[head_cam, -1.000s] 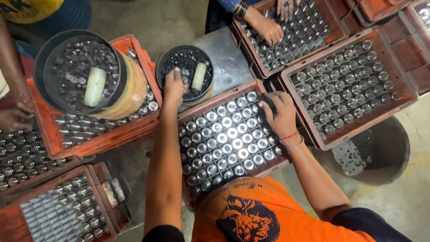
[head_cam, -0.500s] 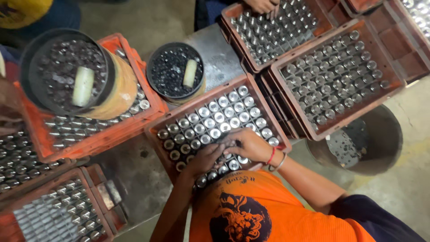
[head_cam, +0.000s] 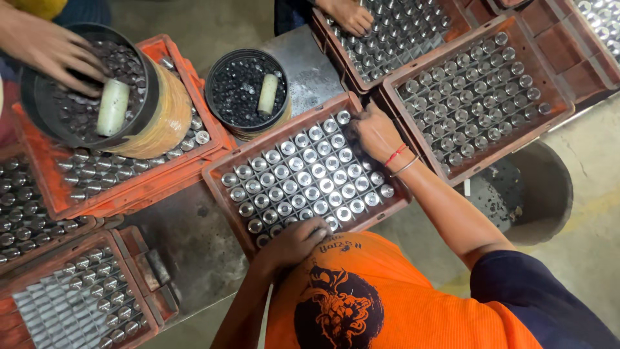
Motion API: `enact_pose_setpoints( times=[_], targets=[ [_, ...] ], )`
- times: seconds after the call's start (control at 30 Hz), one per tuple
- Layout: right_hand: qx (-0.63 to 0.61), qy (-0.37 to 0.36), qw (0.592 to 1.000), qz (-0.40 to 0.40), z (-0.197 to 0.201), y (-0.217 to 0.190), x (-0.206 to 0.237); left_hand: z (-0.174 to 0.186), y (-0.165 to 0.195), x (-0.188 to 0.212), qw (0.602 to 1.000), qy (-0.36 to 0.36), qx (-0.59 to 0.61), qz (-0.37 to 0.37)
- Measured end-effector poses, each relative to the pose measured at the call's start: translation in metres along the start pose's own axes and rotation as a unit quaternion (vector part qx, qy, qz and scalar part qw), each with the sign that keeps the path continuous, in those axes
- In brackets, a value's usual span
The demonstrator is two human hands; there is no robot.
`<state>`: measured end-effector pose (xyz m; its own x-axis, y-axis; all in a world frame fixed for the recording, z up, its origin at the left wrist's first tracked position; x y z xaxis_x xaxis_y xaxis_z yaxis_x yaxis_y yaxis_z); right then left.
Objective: The person arranges small cylindrical metal parts into a brown plastic crate, placing them one by one into grid slots. The person uses a cylindrical tool to press and align the parts within the crate.
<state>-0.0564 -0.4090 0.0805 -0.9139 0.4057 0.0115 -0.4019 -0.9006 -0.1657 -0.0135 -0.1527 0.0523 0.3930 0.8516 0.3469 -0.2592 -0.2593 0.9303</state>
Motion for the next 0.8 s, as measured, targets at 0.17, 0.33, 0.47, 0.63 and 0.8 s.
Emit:
enact_pose_setpoints(
  times=[0.17,0.33,0.47,0.63,0.8],
  targets=[
    [0.050,-0.024,0.998,0.021,-0.007,-0.006,-0.007,-0.002,-0.009,0.005,0.998,0.039,0.048,-0.009],
    [0.068,0.016,0.997,-0.026,0.021,-0.026,0.002,-0.005,-0.039,-0.005,0.981,0.088,0.174,-0.007],
    [-0.093,0.090,0.991,0.028,0.055,-0.076,0.033,0.003,-0.056,-0.009,0.947,0.133,0.289,-0.046],
    [-0.492,-0.077,0.862,0.099,0.020,-0.142,0.059,0.001,-0.075,-0.017,0.870,0.164,0.459,-0.074],
    [-0.611,-0.134,0.780,-0.024,-0.019,-0.138,0.069,-0.002,-0.077,-0.023,0.839,0.156,0.508,-0.114]
  ],
)
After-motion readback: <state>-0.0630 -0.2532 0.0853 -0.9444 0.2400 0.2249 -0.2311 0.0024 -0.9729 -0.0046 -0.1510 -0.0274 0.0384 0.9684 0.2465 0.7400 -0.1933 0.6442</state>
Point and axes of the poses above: each hand's wrist, its own x-axis away from the middle knuckle, its own z-axis out of the back of the hand, y = z × x, the point moved 9 cm from there along -x, towards the middle knuckle, and after that the axes turned 14 degrees about -y, right-handed, at the moved point
